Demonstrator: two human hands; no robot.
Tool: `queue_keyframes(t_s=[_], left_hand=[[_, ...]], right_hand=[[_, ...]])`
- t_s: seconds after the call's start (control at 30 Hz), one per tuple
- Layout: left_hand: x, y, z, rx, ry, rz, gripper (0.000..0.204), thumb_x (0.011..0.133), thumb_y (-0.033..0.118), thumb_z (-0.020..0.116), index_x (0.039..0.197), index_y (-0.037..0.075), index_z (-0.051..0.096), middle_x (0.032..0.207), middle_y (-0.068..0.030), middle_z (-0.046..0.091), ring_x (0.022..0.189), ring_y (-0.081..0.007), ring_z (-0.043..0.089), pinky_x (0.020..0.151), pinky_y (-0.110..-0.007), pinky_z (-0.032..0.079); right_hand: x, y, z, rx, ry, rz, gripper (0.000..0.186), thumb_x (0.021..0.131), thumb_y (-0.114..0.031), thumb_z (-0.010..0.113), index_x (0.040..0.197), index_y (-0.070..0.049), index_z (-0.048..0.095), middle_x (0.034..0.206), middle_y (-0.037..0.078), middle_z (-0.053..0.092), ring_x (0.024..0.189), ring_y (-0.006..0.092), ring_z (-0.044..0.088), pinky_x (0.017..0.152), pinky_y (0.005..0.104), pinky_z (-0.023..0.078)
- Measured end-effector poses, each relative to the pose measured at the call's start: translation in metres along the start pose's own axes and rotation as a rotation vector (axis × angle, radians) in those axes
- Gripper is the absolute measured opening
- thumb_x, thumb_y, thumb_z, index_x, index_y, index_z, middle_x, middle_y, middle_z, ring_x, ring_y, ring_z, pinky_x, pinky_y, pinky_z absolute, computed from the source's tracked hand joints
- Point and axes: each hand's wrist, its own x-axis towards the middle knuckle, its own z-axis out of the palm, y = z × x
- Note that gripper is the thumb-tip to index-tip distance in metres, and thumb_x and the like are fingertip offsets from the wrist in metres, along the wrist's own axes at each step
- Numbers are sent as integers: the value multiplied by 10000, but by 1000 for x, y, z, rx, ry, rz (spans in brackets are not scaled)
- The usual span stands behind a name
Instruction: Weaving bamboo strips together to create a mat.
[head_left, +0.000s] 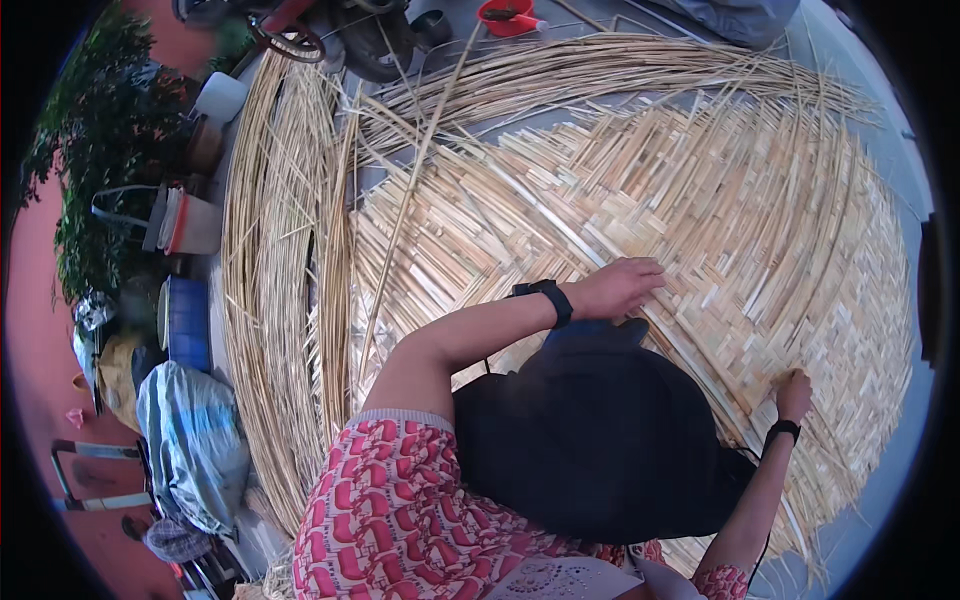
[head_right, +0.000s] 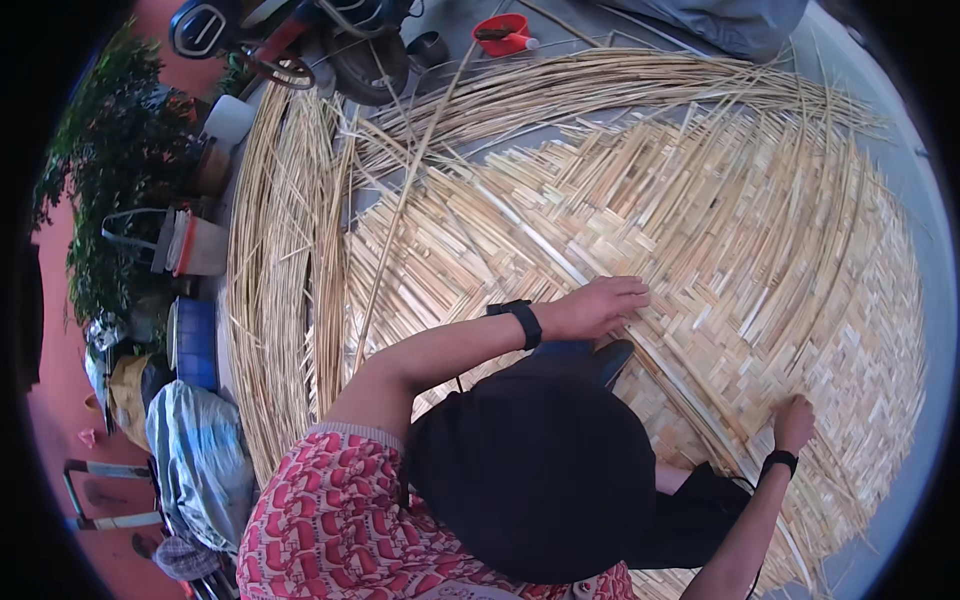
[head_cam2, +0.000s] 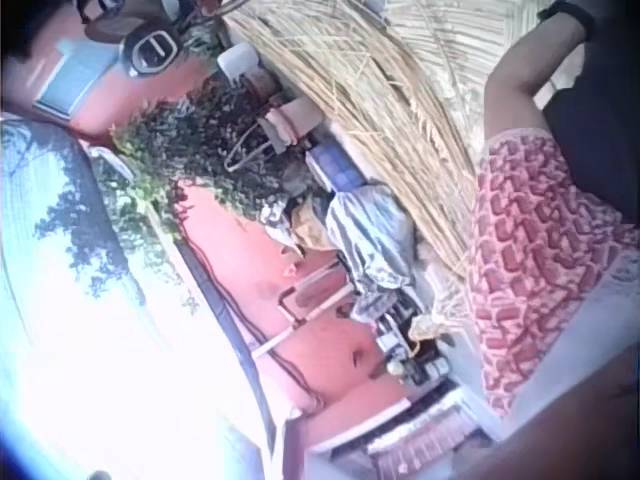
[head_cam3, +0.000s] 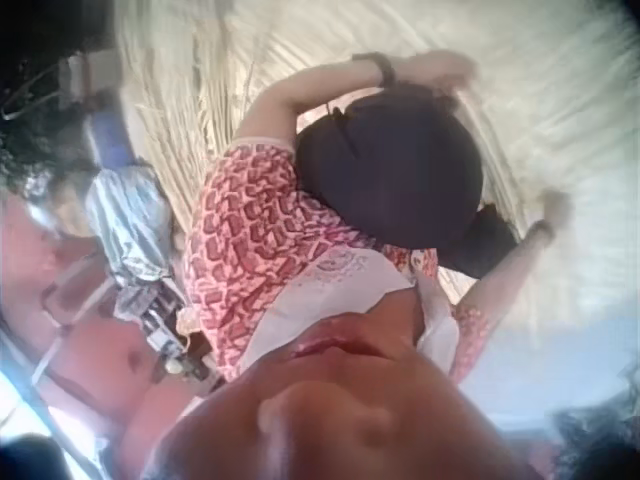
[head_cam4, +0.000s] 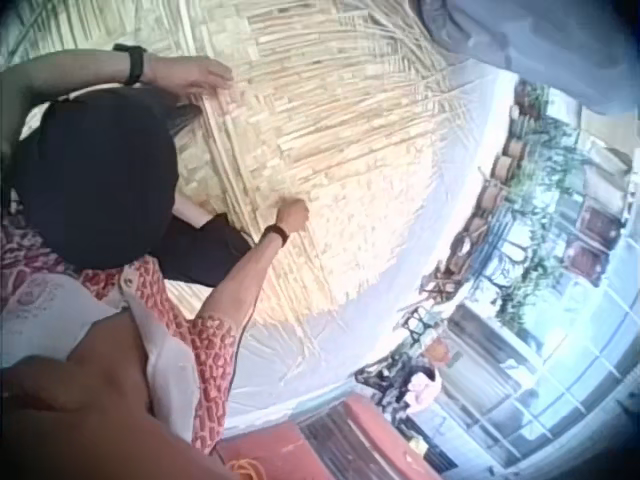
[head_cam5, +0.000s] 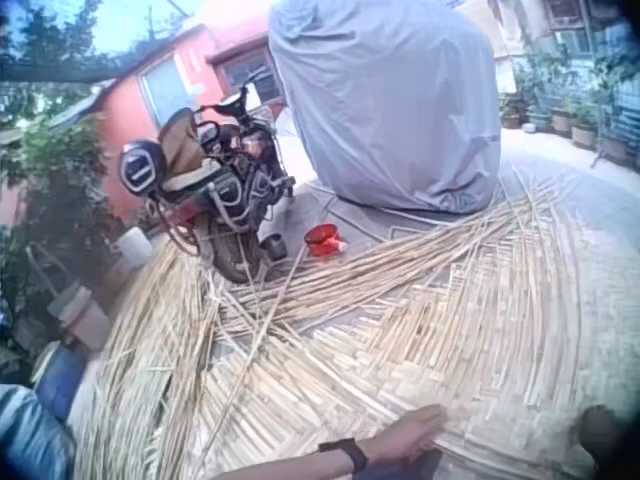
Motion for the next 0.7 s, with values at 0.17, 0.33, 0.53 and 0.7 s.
queue_keyframes(t_s=[0.17,0.33,0.53,0.7], left_hand=[[-185,14,-61,274,379,-453,400,819,42,672,1212,108,638,1333,-158,557,1301,-368,481,1033,-471,410],[-362,32,-84,312,889,-973,285,841,9,651,1119,61,687,1210,-169,650,1179,-342,590,1015,-401,461],[-536,34,-77,267,1694,-1305,249,864,25,554,1070,-10,691,984,-145,710,928,-230,675,857,-324,509],[-650,59,-64,524,1709,-1487,255,883,105,580,1077,-7,702,964,-132,722,852,-221,676,817,-356,523]], right_hand=[[27,-109,-48,102,132,-321,395,898,-174,628,1252,-7,574,1260,222,591,1150,420,575,974,486,476],[-30,-275,-118,805,-311,-878,376,968,-114,578,1323,6,550,1227,142,638,1144,229,608,999,338,456],[-215,-375,-170,1089,-1171,-1031,419,1016,-278,546,1334,-5,552,1170,131,641,1119,197,607,1017,318,453],[-281,-397,-171,926,-1295,-1152,477,1029,-364,515,1326,8,547,1147,133,645,1114,197,610,1015,325,459]])
